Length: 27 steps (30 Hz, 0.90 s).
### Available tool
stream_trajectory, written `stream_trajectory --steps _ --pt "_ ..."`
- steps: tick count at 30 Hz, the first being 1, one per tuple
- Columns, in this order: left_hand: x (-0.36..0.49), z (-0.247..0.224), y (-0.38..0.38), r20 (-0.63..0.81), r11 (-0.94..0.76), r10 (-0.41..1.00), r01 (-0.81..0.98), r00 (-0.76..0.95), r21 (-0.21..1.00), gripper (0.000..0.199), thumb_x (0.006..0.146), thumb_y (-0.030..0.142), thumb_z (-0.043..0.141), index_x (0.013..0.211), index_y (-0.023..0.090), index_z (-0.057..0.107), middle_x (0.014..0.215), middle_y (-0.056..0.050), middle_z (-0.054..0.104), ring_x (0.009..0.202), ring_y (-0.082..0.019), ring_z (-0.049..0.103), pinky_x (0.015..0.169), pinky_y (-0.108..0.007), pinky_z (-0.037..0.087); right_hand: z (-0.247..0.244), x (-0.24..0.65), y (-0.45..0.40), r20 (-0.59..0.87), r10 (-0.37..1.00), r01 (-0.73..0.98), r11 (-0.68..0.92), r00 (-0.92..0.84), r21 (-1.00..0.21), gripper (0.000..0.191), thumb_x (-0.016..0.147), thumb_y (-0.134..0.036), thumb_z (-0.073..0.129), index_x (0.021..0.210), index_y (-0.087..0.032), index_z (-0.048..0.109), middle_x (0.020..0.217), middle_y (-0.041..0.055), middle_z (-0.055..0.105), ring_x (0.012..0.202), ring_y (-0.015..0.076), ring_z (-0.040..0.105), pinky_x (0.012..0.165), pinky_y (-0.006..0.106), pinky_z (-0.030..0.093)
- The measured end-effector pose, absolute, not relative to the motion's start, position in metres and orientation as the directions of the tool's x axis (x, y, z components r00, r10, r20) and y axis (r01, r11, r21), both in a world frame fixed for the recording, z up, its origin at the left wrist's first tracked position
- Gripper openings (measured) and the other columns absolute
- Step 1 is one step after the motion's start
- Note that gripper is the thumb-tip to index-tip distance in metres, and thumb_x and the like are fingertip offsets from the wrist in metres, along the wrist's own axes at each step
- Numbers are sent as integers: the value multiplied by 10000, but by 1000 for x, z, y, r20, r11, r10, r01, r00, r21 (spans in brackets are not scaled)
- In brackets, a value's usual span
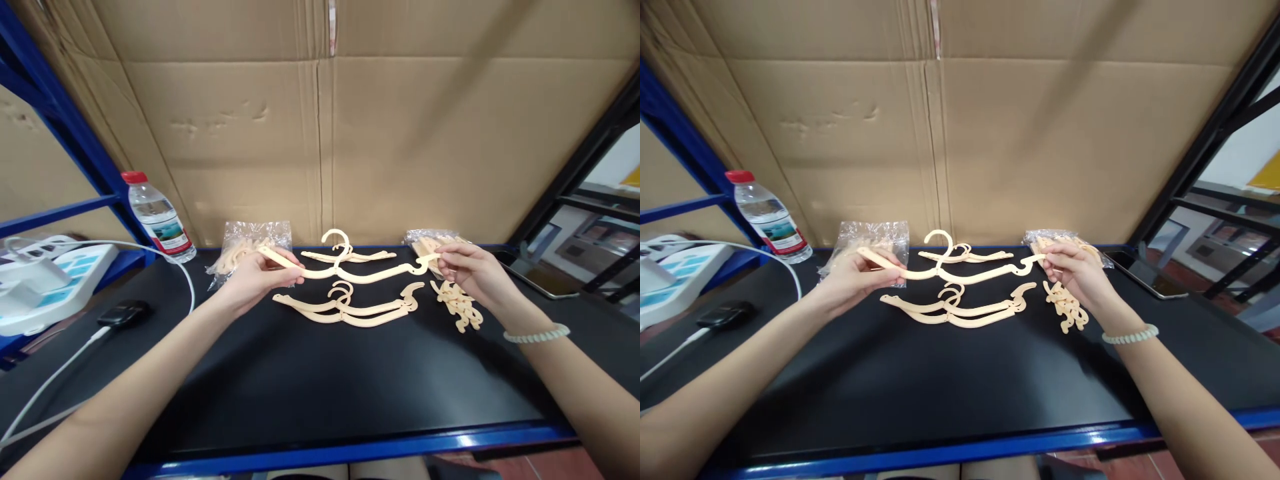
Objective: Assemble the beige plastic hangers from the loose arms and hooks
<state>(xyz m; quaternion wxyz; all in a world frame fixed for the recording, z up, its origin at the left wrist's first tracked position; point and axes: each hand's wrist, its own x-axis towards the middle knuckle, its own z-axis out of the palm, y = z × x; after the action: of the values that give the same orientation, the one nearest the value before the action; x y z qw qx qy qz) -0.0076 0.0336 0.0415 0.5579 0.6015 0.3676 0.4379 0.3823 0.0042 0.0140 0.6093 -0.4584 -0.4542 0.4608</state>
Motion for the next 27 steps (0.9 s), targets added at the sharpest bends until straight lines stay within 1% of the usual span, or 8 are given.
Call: stream_trajectory --steps 6,9,11,15,17,21,24,27 --pt "-30 50 43 219 -370 863 273 456 888 211 618 245 859 782 161 757 693 -37 747 635 -171 707 582 -233 576 11 389 6 70 989 -50 77 133 -996 346 520 -343 896 804 -199 761 624 19 642 554 112 555 476 243 456" --pt "-35 49 46 259 -515 809 424 528 745 188 658 278 827 800 170 767 739 -41 762 684 -178 719 618 -228 569 11 392 5 87 988 43 82 129 -996 401 504 -403 900 816 -199 753 624 22 649 548 124 570 470 250 471" --pt "-36 45 47 252 -597 755 476 605 645 179 703 303 792 828 176 772 783 -47 772 731 -183 728 666 -232 572 10 395 6 130 988 195 111 87 -974 428 556 -462 869 867 -195 745 639 26 658 541 134 581 482 272 498" --pt "-36 36 51 248 -690 672 468 698 552 168 760 347 748 847 206 777 813 -58 775 754 -197 735 678 -249 574 3 403 10 360 933 606 299 -22 -737 398 669 -576 757 869 -232 751 783 51 719 648 189 632 596 352 555" --pt "-35 34 52 264 -732 631 446 730 516 160 773 356 740 847 220 781 825 -64 773 749 -197 731 674 -255 569 -1 405 13 449 889 708 376 -92 -598 364 713 -596 708 833 -256 755 843 54 734 706 213 641 637 378 553" --pt "-33 33 52 305 -775 580 395 756 494 138 765 329 750 855 232 788 897 -81 769 789 -201 721 717 -275 565 -2 404 15 499 832 749 488 -244 -448 321 784 -579 643 787 -274 743 829 64 731 750 244 638 620 380 513" --pt "-32 32 53 334 -787 565 370 755 493 124 743 300 771 845 235 794 886 -84 770 820 -213 713 749 -295 557 1 402 15 509 791 751 554 -340 -359 290 804 -545 634 748 -279 733 818 68 720 807 267 629 735 428 492" --pt "-31 29 55 337 -797 543 347 769 494 104 746 297 772 831 241 794 880 -84 770 878 -230 700 800 -320 541 1 401 15 481 790 749 568 -381 -340 243 824 -490 624 766 -280 732 838 69 710 853 282 620 830 469 461"
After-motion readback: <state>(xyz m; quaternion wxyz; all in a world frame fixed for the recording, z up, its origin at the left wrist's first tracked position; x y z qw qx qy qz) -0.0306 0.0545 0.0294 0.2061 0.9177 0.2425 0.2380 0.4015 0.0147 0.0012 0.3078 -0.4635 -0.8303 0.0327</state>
